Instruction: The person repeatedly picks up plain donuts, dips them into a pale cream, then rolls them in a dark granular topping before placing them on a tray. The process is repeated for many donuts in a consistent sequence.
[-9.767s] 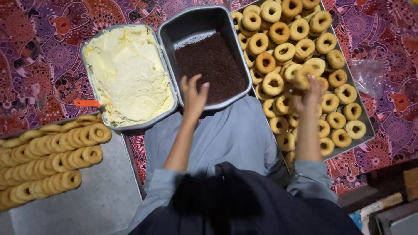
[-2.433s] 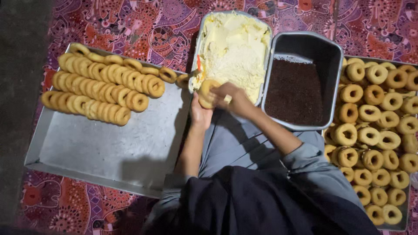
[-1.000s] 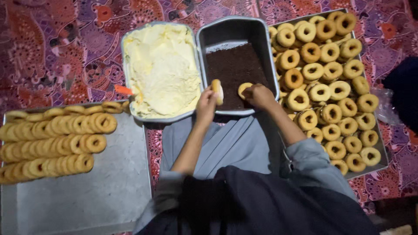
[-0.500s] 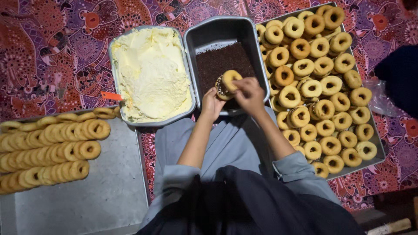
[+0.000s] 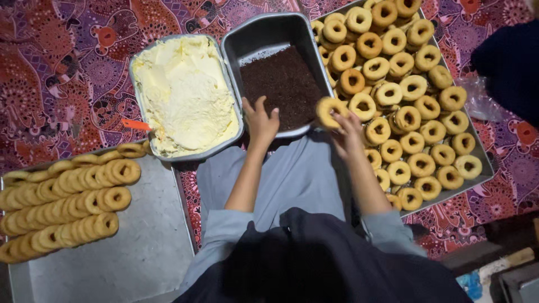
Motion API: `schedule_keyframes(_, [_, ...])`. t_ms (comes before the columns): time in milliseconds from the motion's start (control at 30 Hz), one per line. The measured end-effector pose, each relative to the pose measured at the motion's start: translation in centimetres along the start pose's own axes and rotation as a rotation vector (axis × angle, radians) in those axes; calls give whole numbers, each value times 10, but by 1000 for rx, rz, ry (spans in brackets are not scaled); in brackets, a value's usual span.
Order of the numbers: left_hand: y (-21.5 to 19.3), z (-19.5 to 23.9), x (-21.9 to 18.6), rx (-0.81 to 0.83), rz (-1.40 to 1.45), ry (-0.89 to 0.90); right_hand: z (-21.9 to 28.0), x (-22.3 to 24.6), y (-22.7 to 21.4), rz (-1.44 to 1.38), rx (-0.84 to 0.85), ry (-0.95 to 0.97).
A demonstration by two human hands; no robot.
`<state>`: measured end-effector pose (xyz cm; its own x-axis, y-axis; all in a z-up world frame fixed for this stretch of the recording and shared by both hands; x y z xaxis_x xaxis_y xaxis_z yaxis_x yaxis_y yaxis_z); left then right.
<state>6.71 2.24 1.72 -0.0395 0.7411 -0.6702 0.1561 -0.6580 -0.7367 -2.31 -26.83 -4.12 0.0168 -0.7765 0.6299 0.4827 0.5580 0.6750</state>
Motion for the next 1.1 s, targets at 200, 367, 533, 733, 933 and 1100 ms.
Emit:
schedule_keyframes(200, [-41,30,34,-80,114,-55,82,80,-177,92,-392,-355])
schedule_keyframes(367, [-52,47,46,-124,334,-91,83,79,-224,378,-475,-497])
schedule_keyframes(533, [-60,63,63,-128,348,-116,86,104,-238,865,-606,-496])
schedule_keyframes(733, [-99,106,132,-259,353,-180,171,200,-286,1031,-1251,-687])
schedule_keyframes(933, [-124,164,214,-437,170,-326,171,207,-311,597,-1353,-431])
schedule_keyframes(1100, [-107,188,212,-413,-26,-308,174,208,-294,659,-1320,-477])
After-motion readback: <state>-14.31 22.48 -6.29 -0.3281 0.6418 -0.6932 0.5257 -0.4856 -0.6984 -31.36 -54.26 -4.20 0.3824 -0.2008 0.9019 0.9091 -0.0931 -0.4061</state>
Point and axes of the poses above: each hand's wrist, its own z-axis away from the middle knuckle, its own y-axis out of the palm, x = y × z, the point moved 9 cm from there along -z, towards the middle knuckle, and after that the axes turned 13 degrees about -z, right-handed, at the moved point
